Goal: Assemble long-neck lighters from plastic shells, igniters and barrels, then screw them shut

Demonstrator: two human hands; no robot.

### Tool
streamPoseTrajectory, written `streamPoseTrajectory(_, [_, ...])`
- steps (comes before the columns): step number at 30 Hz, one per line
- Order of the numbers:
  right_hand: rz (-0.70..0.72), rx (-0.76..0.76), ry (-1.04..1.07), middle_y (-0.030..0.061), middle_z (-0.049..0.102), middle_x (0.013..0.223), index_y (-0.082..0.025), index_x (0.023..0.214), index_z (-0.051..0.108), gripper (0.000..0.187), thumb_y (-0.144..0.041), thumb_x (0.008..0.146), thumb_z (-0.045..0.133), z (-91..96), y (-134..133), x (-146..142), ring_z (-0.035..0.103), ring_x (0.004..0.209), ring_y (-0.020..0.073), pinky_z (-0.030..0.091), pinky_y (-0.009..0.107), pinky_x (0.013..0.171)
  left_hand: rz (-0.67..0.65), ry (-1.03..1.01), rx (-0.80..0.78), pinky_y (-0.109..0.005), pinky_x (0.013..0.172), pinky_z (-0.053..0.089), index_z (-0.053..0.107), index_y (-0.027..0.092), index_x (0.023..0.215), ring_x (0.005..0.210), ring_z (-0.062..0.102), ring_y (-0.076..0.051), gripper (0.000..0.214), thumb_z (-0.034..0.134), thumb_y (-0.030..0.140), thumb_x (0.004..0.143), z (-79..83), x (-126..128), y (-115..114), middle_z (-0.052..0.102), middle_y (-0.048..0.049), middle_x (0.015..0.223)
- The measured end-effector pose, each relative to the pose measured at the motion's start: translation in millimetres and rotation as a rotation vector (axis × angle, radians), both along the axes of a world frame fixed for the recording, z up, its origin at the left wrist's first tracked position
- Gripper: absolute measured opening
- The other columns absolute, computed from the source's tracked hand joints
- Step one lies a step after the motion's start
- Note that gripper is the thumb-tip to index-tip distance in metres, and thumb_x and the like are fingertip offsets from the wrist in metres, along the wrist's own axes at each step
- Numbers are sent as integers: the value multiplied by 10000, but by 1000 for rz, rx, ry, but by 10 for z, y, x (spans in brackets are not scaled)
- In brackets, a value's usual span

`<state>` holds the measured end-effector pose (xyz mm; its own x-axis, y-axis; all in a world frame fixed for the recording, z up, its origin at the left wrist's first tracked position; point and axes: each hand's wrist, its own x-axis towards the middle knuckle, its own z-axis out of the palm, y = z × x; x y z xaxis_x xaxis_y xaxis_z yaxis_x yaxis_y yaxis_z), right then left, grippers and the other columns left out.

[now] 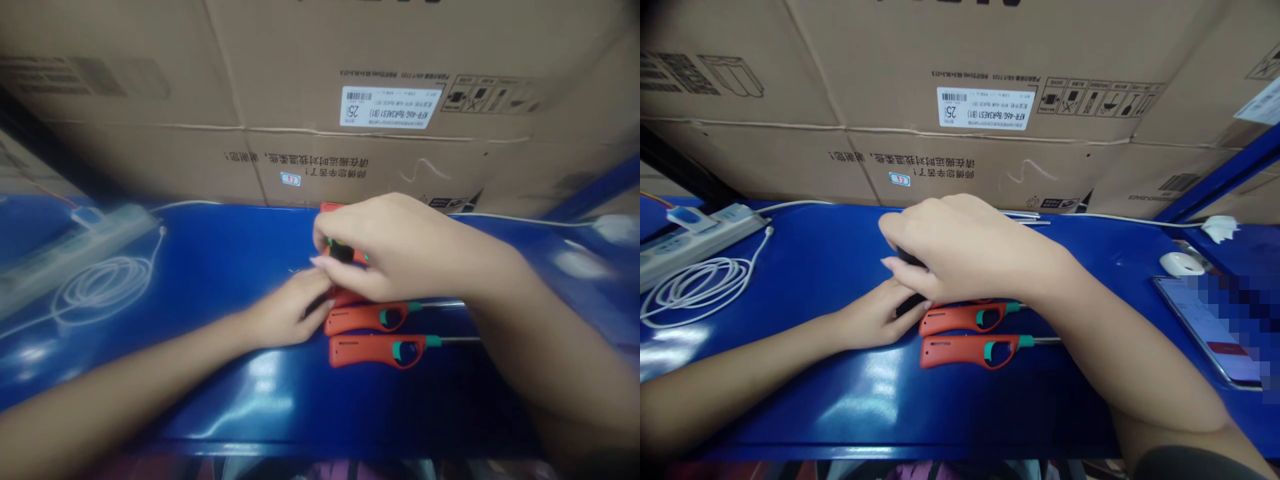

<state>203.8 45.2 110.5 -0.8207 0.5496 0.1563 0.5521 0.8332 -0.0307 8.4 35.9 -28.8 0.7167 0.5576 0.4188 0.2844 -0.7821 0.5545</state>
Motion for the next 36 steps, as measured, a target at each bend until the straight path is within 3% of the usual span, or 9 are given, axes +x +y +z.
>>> streamPoseTrajectory(3, [-1, 2, 26, 83, 672, 977, -144, 1098, 607, 262, -327, 944, 501, 0, 9, 8, 527, 682, 157, 276, 288, 583, 38, -5, 0, -416, 904, 546, 612, 155, 1094, 999, 649, -255, 172, 582, 242, 949, -24, -20, 48, 690, -110, 1054])
streamPoseTrajectory(6, [-32, 29, -4, 61, 675, 866, -150, 1017, 630, 304, -422, 948, 513, -4, 17, 4, 515, 633, 153, 261, 289, 572, 67, -13, -36, -405, 917, 541, 627, 159, 1147, 1029, 656, -251, 252, 635, 301, 939, -55, -43, 84, 693, -109, 1097])
streamPoseTrajectory(10, [5, 31, 13, 66, 692, 939, -154, 1074, 614, 247, -319, 946, 481, -14, 20, -5, 543, 670, 156, 265, 288, 578, 74, -14, -46, -357, 821, 555, 644, 161, 1086, 919, 684, -225, 204, 641, 297, 934, -67, -61, 92, 717, -82, 1018])
streamPoseTrajectory(15, [-1, 39, -16, 79, 701, 891, -145, 1084, 606, 282, -347, 955, 459, -13, 17, -2, 543, 651, 162, 258, 288, 581, 63, -25, -19, -364, 861, 549, 638, 163, 1119, 979, 682, -236, 217, 639, 263, 927, -50, -54, 87, 715, -91, 1064])
streamPoseTrajectory(19, [14, 8, 11, 92, 707, 946, -134, 1208, 558, 349, -335, 937, 467, -2, 2, -6, 546, 656, 166, 270, 289, 580, 74, -24, 4, -343, 779, 555, 646, 161, 995, 868, 683, -219, 122, 626, 257, 923, -60, -47, 91, 714, -75, 939])
streamPoseTrajectory(23, [-10, 9, -22, 75, 697, 872, -140, 1140, 581, 305, -337, 952, 443, 4, -10, -7, 516, 595, 156, 266, 292, 561, 71, -42, 25, -347, 843, 552, 637, 171, 1096, 957, 688, -222, 195, 643, 242, 915, -81, -52, 86, 722, -85, 1049])
streamPoseTrajectory(27, [-12, 18, -2, 86, 699, 920, -138, 1140, 565, 316, -363, 935, 481, -2, -4, -9, 533, 630, 166, 264, 289, 558, 93, -45, 29, -318, 765, 552, 658, 176, 979, 844, 689, -201, 109, 650, 255, 904, -76, -63, 85, 720, -58, 921])
streamPoseTrajectory(33, [15, 54, -10, 77, 698, 890, -146, 1021, 606, 223, -311, 938, 481, 2, 2, -31, 509, 622, 153, 227, 288, 560, 72, 4, 5, -321, 795, 556, 673, 163, 965, 865, 704, -209, 125, 633, 274, 924, -15, -69, 93, 734, -73, 938])
streamPoseTrajectory(36, [25, 70, -16, 76, 691, 851, -146, 974, 626, 276, -377, 959, 475, 4, -9, -32, 494, 608, 148, 213, 287, 563, 61, 51, -11, -338, 839, 556, 677, 169, 989, 928, 699, -223, 146, 615, 291, 938, 5, -68, 96, 734, -80, 985])
